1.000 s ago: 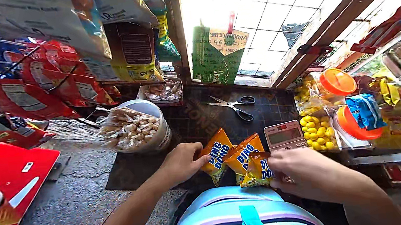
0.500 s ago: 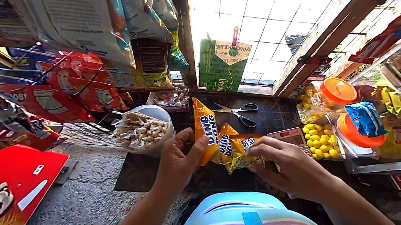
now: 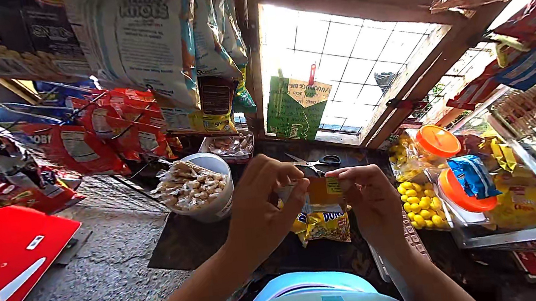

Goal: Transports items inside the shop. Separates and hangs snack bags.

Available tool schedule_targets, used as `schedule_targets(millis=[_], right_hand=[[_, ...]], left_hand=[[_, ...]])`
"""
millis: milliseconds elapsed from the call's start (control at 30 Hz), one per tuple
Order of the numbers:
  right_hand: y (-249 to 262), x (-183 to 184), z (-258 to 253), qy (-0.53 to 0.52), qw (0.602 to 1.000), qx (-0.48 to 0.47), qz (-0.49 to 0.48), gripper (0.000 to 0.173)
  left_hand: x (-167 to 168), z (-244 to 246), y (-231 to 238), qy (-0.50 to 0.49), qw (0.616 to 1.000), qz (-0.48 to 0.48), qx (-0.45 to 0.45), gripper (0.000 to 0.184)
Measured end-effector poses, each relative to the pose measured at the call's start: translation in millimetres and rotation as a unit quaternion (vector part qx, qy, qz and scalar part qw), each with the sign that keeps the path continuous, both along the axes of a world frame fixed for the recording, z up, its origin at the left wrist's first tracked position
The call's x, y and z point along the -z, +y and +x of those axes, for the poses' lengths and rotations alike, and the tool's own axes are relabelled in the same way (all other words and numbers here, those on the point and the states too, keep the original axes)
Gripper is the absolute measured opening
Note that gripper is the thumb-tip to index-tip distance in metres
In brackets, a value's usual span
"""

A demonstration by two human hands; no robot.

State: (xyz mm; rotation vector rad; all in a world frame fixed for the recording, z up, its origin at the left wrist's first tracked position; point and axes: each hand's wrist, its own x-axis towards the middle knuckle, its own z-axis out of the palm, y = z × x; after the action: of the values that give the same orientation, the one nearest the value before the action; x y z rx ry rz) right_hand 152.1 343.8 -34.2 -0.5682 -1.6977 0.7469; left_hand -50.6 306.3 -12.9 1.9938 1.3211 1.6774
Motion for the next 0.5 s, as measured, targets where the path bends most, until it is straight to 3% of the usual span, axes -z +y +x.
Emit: schedule_targets(millis=[67, 167, 333, 500], right_hand=[[-2, -5, 3, 0.014, 0.999, -0.017, -0.029, 0.010], [-4, -15, 3, 0.039, 0.998, -0.032, -0.035, 0.012], [-3, -32, 4, 0.066, 0.996, -0.050, -0.035, 0.012], [5, -54, 8, 0.023, 0.999, -0.048, 0.008, 0.012]], left_hand=[[-11, -5, 3, 0.067, 0.996, 0.007, -0.057, 0.022], [-24, -11, 9, 0.092, 0.995, -0.041, -0.011, 0.023], [-32, -15, 11, 0.036, 0.990, -0.080, 0.110, 0.013], [-48, -9, 11, -0.023, 0.989, -0.062, 0.129, 0.008]])
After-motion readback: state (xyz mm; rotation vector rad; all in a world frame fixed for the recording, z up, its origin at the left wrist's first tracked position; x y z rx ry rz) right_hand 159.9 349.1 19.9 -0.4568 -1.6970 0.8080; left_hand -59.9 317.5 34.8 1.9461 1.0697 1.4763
